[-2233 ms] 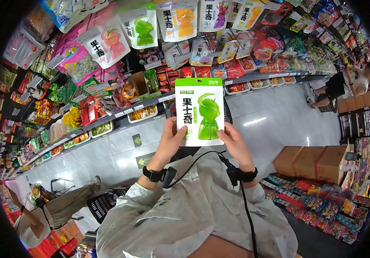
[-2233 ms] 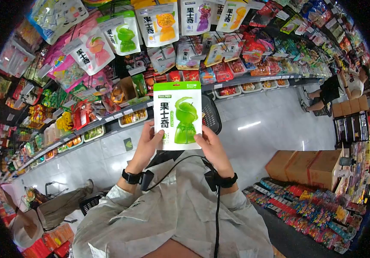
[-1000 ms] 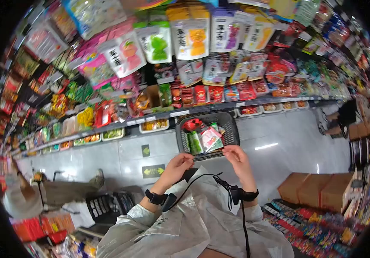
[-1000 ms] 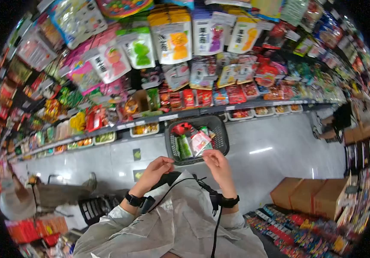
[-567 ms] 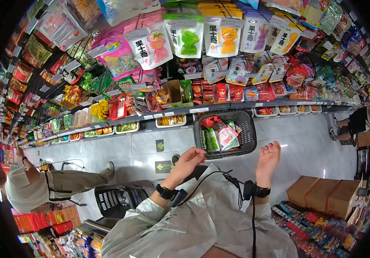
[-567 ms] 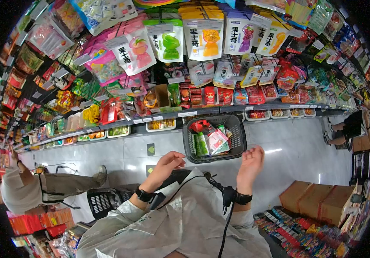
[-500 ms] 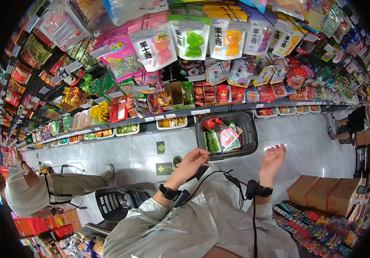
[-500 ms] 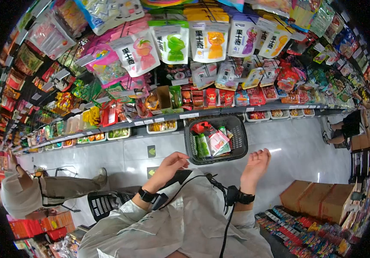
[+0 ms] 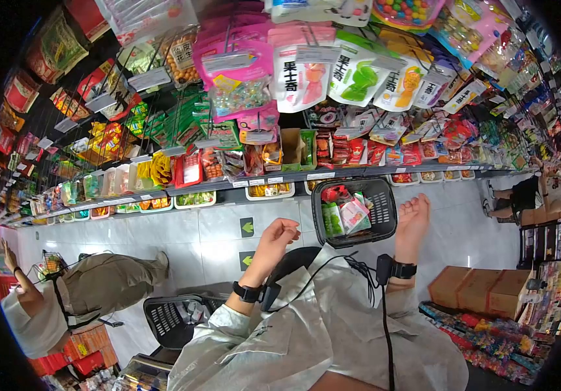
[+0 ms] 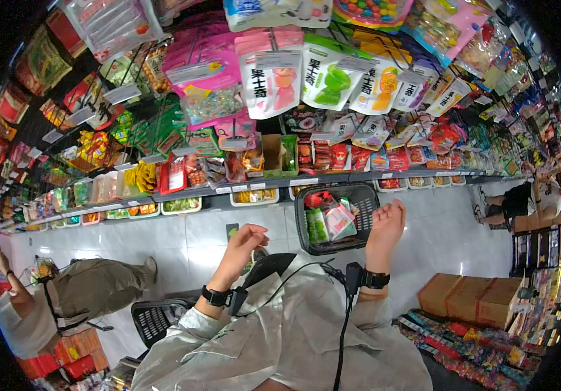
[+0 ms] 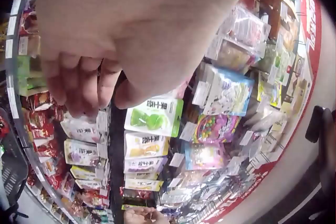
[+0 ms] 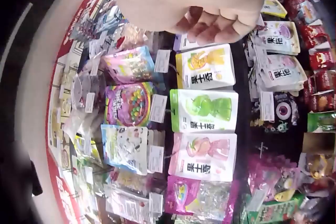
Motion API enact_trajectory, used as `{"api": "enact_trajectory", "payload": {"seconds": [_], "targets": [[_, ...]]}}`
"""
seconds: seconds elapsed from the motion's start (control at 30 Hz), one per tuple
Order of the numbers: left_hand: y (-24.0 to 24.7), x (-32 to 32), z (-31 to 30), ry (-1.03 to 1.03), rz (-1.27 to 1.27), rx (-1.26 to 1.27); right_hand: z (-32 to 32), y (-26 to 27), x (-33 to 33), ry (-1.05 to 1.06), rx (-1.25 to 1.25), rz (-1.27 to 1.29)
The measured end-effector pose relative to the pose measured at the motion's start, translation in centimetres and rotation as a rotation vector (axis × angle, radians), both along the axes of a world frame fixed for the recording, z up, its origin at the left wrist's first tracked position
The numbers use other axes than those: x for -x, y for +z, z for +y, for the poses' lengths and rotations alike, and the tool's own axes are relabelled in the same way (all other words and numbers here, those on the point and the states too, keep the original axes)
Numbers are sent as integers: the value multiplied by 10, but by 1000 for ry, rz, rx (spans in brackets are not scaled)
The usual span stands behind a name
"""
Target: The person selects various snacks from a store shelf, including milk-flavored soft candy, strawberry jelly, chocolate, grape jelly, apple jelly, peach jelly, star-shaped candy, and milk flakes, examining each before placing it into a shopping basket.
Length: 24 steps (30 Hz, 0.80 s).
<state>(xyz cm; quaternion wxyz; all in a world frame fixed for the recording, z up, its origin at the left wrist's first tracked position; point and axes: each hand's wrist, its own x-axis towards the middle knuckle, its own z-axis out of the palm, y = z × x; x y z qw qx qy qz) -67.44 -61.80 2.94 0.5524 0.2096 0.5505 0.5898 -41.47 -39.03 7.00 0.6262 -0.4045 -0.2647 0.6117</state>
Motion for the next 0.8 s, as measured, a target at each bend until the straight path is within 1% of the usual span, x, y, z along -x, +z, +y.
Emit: {"api": "enact_trajectory", "payload": {"seconds": [0.13, 0.23, 0.27, 0.43, 0.57, 0.6, 0.73, 0.8], "targets": [[-7, 19, -10, 103, -15, 37, 1, 1, 39, 225, 7, -121], [-10, 26, -15, 138, -49, 67, 7, 3, 73, 333, 15, -199], [-11, 29, -16, 144, -59, 81, 13, -4, 81, 365, 45, -186], [-12, 51, -5, 220, -70, 125, 36, -5, 144, 525, -27, -253], [-12, 86, 36, 256, 24, 106, 77, -13, 185, 633, -139, -330], [-1, 94, 50, 267, 45, 101, 89, -13, 194, 647, -171, -357], [14, 126, 109, 288, 226, 29, 134, -9, 228, 680, -335, -456], [19, 135, 138, 309, 327, -20, 156, -16, 240, 681, -382, -462]]}}
